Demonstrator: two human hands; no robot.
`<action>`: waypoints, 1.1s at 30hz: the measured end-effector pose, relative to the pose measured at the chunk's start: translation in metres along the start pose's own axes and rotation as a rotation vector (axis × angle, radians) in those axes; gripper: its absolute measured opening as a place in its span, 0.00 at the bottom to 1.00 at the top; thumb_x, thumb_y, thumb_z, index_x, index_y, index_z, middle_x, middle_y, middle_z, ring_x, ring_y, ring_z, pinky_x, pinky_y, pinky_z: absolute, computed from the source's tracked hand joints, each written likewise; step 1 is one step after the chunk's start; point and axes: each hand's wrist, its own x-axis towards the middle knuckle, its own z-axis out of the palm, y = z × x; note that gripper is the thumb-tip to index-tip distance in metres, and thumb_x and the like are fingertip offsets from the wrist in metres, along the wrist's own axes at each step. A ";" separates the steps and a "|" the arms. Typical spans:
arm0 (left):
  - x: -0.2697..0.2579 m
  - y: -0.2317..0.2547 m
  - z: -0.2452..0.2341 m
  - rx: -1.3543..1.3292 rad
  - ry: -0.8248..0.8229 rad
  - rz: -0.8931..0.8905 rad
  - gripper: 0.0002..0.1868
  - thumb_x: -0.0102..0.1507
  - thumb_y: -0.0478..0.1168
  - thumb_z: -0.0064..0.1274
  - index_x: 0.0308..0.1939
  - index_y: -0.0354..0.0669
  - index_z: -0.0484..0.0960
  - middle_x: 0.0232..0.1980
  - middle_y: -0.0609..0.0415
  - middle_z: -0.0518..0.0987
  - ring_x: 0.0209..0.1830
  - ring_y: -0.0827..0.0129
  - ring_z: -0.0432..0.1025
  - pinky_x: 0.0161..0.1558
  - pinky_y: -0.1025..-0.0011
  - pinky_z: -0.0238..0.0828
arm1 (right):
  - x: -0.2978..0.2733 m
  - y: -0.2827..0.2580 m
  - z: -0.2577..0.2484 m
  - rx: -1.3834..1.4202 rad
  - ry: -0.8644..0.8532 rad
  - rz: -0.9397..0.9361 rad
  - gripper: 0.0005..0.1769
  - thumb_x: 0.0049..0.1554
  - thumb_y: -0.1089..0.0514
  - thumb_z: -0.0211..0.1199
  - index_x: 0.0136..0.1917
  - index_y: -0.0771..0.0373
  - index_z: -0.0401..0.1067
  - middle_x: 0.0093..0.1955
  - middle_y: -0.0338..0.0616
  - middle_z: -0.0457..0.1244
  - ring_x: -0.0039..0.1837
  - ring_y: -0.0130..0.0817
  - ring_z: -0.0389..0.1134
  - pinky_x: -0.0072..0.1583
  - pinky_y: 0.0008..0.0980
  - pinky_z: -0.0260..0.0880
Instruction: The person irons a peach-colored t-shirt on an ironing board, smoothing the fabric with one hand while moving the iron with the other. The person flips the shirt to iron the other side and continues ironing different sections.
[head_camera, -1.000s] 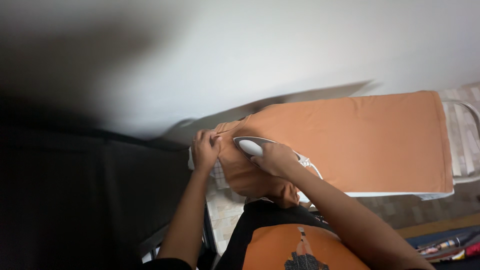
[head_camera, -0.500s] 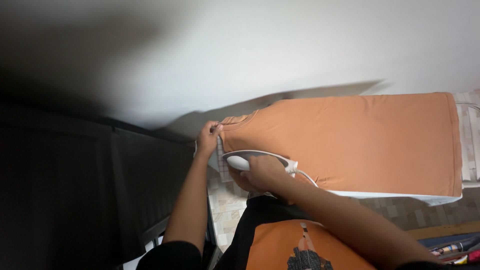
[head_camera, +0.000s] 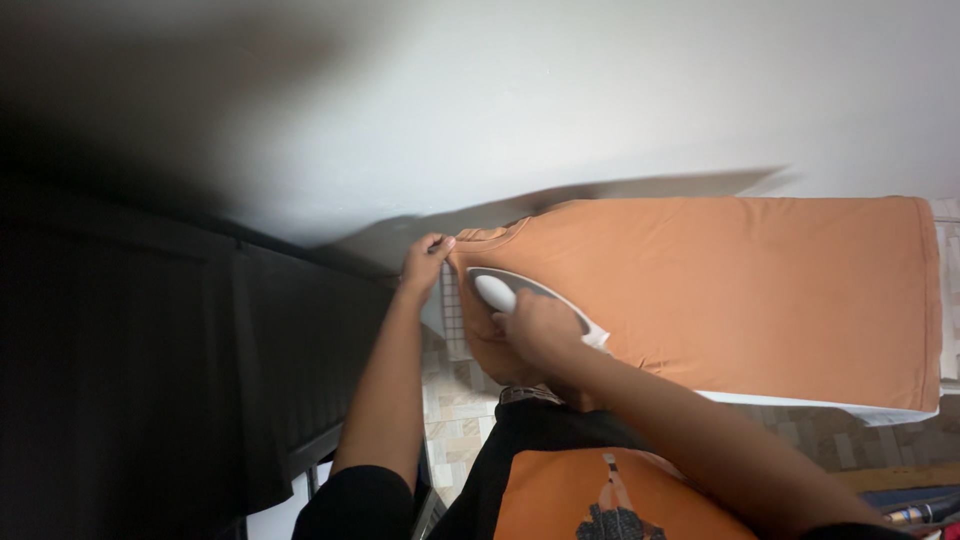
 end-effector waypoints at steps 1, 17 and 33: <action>0.004 -0.005 -0.001 -0.037 -0.022 0.004 0.15 0.65 0.47 0.60 0.45 0.37 0.85 0.40 0.55 0.84 0.41 0.74 0.73 0.48 0.72 0.70 | 0.005 -0.003 0.004 -0.001 -0.028 0.001 0.27 0.60 0.37 0.60 0.49 0.66 0.72 0.41 0.55 0.71 0.45 0.51 0.75 0.47 0.47 0.77; -0.014 0.005 0.020 0.357 0.289 0.001 0.17 0.61 0.53 0.61 0.44 0.45 0.87 0.41 0.51 0.85 0.41 0.61 0.78 0.45 0.64 0.72 | 0.000 0.091 -0.061 0.117 0.193 0.238 0.29 0.60 0.36 0.56 0.67 0.55 0.69 0.45 0.55 0.72 0.48 0.54 0.75 0.50 0.52 0.74; -0.101 0.105 0.173 0.947 -0.023 0.649 0.33 0.69 0.56 0.42 0.76 0.51 0.61 0.82 0.48 0.55 0.82 0.54 0.48 0.75 0.44 0.34 | 0.002 0.202 -0.135 0.222 0.345 0.539 0.32 0.59 0.33 0.58 0.58 0.64 0.76 0.49 0.61 0.71 0.54 0.59 0.73 0.56 0.52 0.72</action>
